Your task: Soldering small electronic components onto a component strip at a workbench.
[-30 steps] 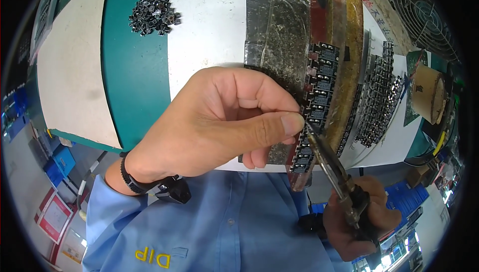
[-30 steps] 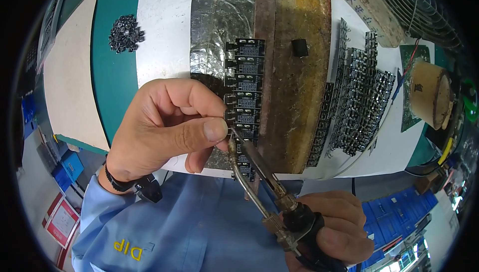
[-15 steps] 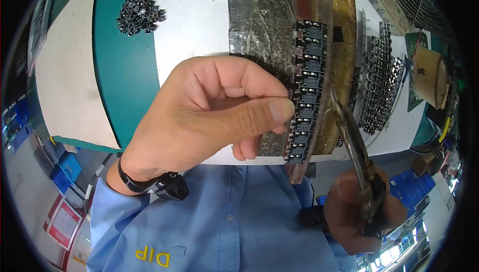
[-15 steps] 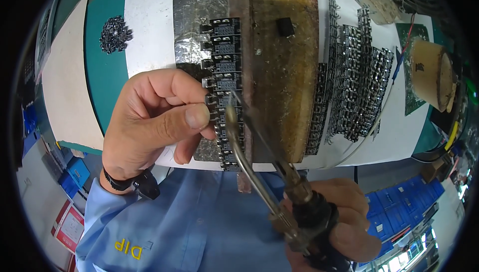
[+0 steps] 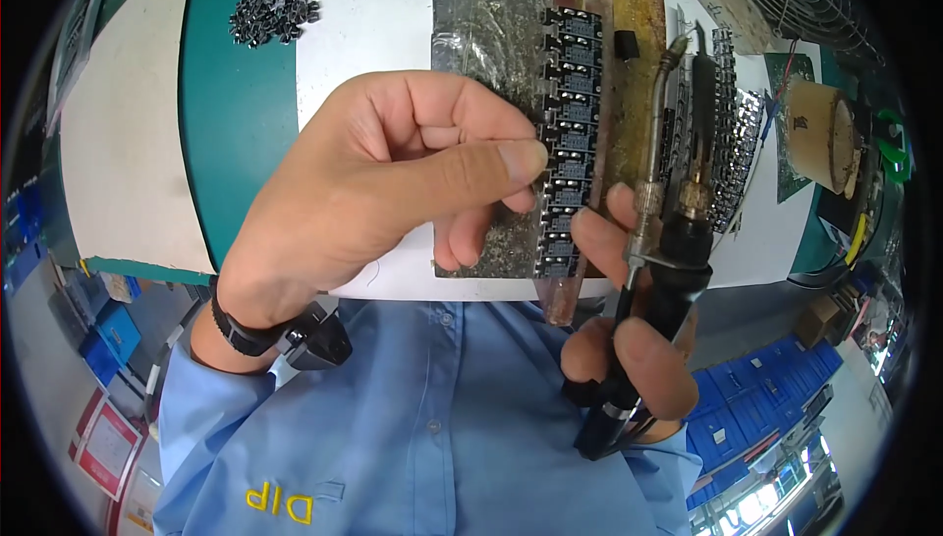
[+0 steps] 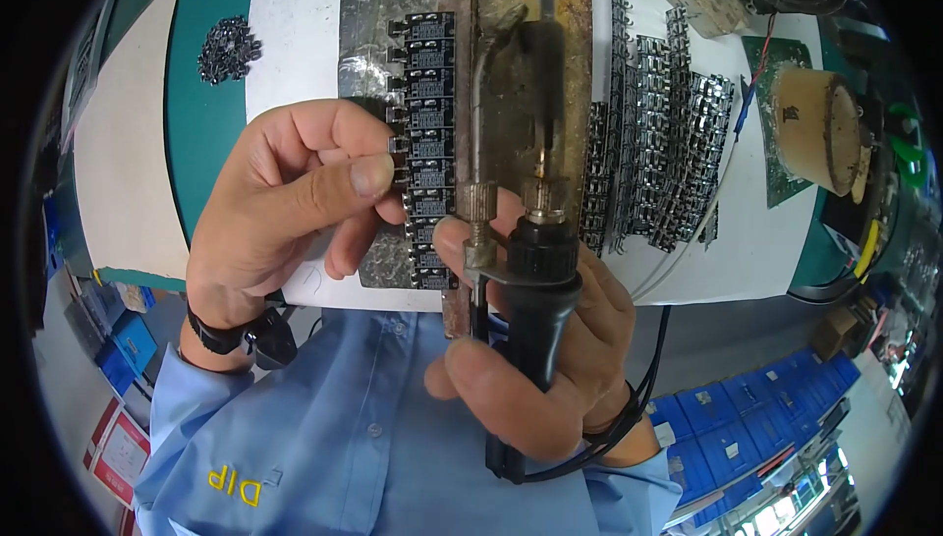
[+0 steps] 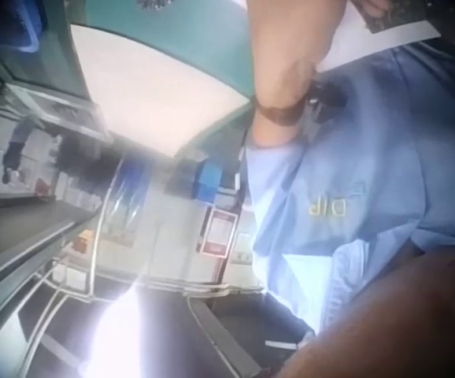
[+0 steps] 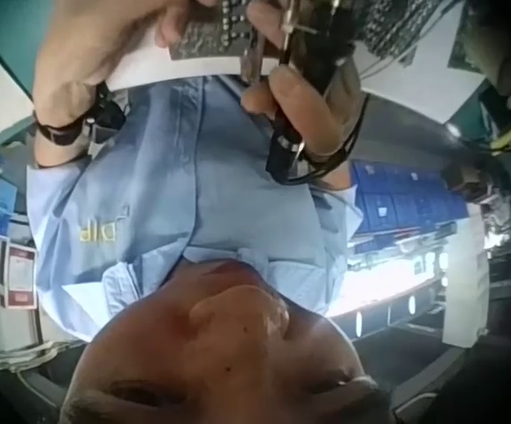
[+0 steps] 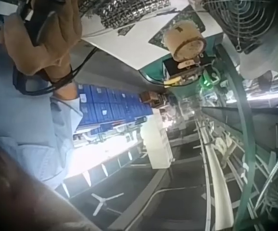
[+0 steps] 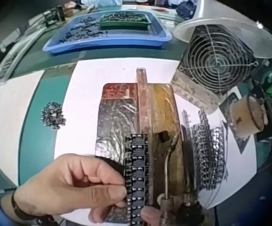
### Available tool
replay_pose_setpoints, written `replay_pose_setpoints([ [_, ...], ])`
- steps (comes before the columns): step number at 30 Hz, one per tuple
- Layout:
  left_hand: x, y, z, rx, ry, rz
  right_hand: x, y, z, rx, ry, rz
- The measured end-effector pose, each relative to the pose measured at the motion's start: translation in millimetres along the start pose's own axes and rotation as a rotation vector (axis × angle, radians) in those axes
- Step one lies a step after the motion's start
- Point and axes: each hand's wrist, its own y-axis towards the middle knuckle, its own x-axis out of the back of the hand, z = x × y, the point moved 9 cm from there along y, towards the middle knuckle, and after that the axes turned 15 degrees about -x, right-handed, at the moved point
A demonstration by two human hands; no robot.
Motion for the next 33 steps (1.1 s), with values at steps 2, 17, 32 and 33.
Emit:
replay_pose_setpoints([
  [2, -1, 1, 1, -0.021, -0.018, 0.009, 0, -8, 6, 0.023, -0.021, 0.022],
  [17, 1, 1, -5, -0.029, 0.015, 0.051, -40, -4, -6, 0.239, -0.198, 0.104],
  [32, 120, -57, -97, -0.480, 0.901, -0.461, -23, -22, -12, 0.017, -0.117, 0.224],
  [33, 124, -50, -102, -0.484, 0.902, -0.463, -22, -23, -11, 0.039, -0.146, 0.202],
])
